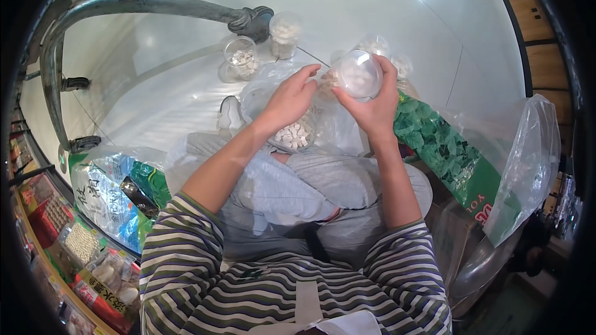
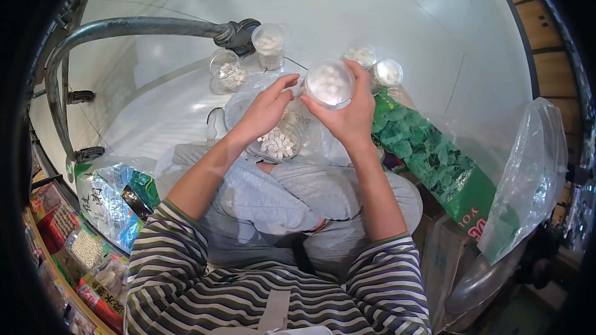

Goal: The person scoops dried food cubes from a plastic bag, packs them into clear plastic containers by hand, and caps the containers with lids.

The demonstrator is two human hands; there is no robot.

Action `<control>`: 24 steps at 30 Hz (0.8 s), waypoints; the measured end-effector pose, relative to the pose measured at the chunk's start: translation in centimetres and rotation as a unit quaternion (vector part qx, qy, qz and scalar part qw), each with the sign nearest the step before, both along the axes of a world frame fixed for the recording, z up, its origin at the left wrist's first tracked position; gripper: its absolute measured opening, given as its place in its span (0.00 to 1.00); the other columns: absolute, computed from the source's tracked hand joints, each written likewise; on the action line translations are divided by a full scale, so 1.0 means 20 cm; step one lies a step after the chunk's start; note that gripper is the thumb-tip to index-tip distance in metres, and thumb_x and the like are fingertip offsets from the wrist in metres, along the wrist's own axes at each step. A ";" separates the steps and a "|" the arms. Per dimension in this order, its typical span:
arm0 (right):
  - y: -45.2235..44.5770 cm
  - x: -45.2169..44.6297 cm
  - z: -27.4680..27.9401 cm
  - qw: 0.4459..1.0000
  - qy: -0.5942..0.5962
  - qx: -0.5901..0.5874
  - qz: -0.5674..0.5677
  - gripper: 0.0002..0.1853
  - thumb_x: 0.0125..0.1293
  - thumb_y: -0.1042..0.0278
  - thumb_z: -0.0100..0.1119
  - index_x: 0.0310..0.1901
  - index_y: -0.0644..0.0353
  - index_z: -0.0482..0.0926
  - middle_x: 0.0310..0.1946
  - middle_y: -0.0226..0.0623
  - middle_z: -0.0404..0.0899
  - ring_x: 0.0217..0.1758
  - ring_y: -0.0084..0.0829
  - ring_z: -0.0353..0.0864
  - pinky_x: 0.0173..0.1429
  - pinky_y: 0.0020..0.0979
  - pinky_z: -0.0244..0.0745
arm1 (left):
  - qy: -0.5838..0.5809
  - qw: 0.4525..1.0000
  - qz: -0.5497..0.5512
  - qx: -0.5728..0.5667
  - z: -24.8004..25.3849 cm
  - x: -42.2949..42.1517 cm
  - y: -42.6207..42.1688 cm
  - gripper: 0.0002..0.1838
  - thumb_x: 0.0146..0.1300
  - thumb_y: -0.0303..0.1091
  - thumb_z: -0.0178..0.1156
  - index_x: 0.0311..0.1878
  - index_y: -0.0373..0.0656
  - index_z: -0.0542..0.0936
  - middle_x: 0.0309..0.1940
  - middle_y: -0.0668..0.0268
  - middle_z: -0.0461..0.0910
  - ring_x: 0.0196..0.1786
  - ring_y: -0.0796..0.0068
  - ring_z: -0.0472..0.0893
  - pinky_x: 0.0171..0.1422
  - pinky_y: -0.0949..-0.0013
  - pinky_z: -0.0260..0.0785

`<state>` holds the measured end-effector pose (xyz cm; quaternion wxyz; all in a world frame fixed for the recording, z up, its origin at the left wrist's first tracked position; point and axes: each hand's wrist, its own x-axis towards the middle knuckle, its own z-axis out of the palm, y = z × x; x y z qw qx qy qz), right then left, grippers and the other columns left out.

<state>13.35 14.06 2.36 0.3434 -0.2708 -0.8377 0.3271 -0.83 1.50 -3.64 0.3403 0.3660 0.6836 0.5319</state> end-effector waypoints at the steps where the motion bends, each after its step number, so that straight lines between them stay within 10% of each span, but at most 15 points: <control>1: 0.00 0.00 -0.01 1.000 -0.009 0.024 0.004 0.47 0.42 0.60 0.86 0.63 0.64 0.69 0.57 0.45 0.76 0.60 0.38 0.78 0.64 0.36 0.74 | 0.043 0.999 0.000 -0.002 0.01 0.01 0.00 0.25 0.76 0.40 0.47 0.70 0.39 0.71 0.62 0.47 0.78 0.61 0.56 0.80 0.64 0.60 0.70; 5: 0.05 -0.04 -0.02 0.999 0.008 -0.043 -0.031 0.44 0.45 0.61 0.84 0.62 0.65 0.69 0.57 0.47 0.75 0.60 0.38 0.79 0.64 0.37 0.74 | -0.022 0.999 -0.005 -0.025 0.03 0.00 -0.01 0.20 0.76 0.39 0.50 0.64 0.38 0.75 0.60 0.50 0.79 0.57 0.59 0.82 0.58 0.61 0.72; 7: 0.09 -0.10 -0.01 0.999 -0.004 -0.022 -0.031 0.44 0.45 0.61 0.84 0.62 0.65 0.69 0.57 0.47 0.76 0.60 0.38 0.79 0.63 0.36 0.74 | 0.166 0.985 0.005 -0.045 -0.01 -0.03 0.00 0.16 0.74 0.39 0.53 0.50 0.34 0.81 0.45 0.51 0.84 0.48 0.56 0.84 0.52 0.61 0.74; 13: 0.30 -0.40 -0.09 0.998 -0.039 -0.012 -0.056 0.46 0.44 0.52 0.83 0.61 0.69 0.71 0.57 0.52 0.77 0.59 0.47 0.79 0.64 0.41 0.74 | 0.149 0.984 -0.017 -0.099 0.02 -0.05 0.00 0.18 0.69 0.40 0.61 0.27 0.36 0.80 0.25 0.56 0.79 0.29 0.50 0.79 0.39 0.55 0.71; 24: 0.44 -0.51 -0.36 0.948 -0.254 0.193 -0.005 0.50 0.47 0.40 0.78 0.67 0.64 0.72 0.62 0.53 0.77 0.67 0.50 0.74 0.78 0.60 0.52 | 0.179 0.983 -0.017 -0.046 0.01 0.00 0.00 0.10 0.63 0.37 0.65 0.31 0.40 0.80 0.32 0.58 0.81 0.35 0.54 0.81 0.40 0.55 0.72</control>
